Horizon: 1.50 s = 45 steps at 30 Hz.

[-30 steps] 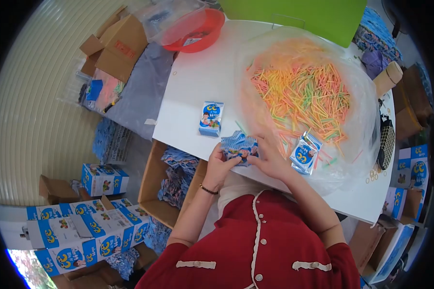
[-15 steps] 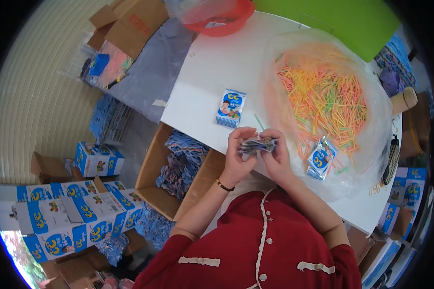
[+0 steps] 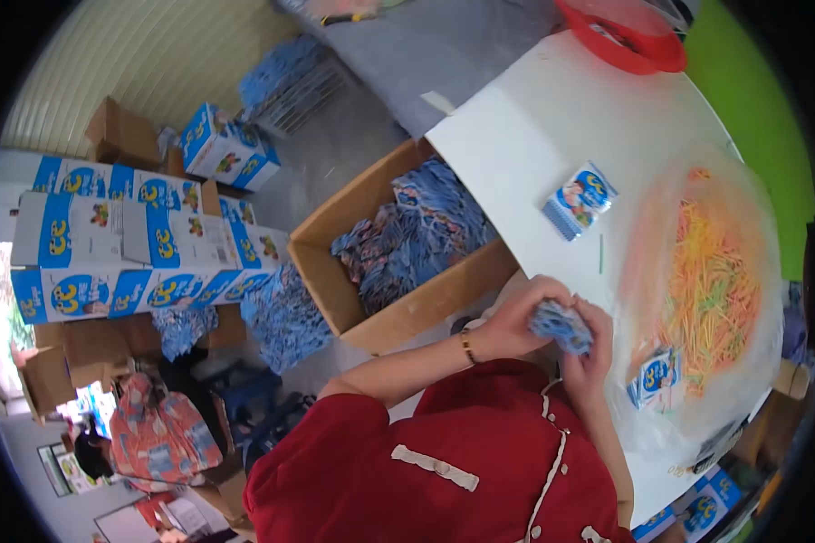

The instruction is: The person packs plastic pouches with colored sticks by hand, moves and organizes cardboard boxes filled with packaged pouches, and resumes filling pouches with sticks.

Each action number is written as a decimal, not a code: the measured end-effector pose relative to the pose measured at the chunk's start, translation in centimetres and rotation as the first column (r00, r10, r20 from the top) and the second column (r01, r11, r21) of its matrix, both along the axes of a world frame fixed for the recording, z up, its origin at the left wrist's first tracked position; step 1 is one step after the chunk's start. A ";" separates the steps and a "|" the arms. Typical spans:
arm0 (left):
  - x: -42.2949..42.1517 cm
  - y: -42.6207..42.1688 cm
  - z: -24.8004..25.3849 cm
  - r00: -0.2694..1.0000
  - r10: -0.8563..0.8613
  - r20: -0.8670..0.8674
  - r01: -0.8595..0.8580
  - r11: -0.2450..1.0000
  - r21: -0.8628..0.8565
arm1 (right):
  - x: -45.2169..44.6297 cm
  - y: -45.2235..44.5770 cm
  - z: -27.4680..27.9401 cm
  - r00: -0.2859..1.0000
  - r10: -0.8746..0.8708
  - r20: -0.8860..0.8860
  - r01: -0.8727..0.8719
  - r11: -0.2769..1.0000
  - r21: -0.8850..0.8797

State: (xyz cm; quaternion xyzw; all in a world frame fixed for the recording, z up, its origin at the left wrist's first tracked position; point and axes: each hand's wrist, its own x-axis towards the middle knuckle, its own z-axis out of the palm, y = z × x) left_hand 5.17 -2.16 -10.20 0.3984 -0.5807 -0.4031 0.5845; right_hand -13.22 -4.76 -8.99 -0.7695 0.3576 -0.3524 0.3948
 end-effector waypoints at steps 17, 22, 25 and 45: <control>19.5 0.3 -25.0 0.633 0.408 0.658 -0.658 0.731 0.181 | 1.2 -0.5 -0.3 0.995 0.076 -0.070 -0.056 0.968 0.246; 15.9 -1.8 -24.6 0.443 0.245 0.862 -0.791 0.560 0.247 | 1.4 -0.4 -0.2 0.992 0.044 -0.116 -0.018 0.976 0.215; 16.1 -0.9 -19.0 0.491 0.285 0.823 -0.830 0.442 0.341 | 1.3 -0.4 -0.2 0.991 0.024 -0.130 0.001 0.981 0.194; 22.7 0.9 6.1 0.975 -0.005 -0.222 0.169 0.664 0.729 | 1.3 -0.4 0.0 0.999 0.040 -0.002 -0.039 0.990 0.137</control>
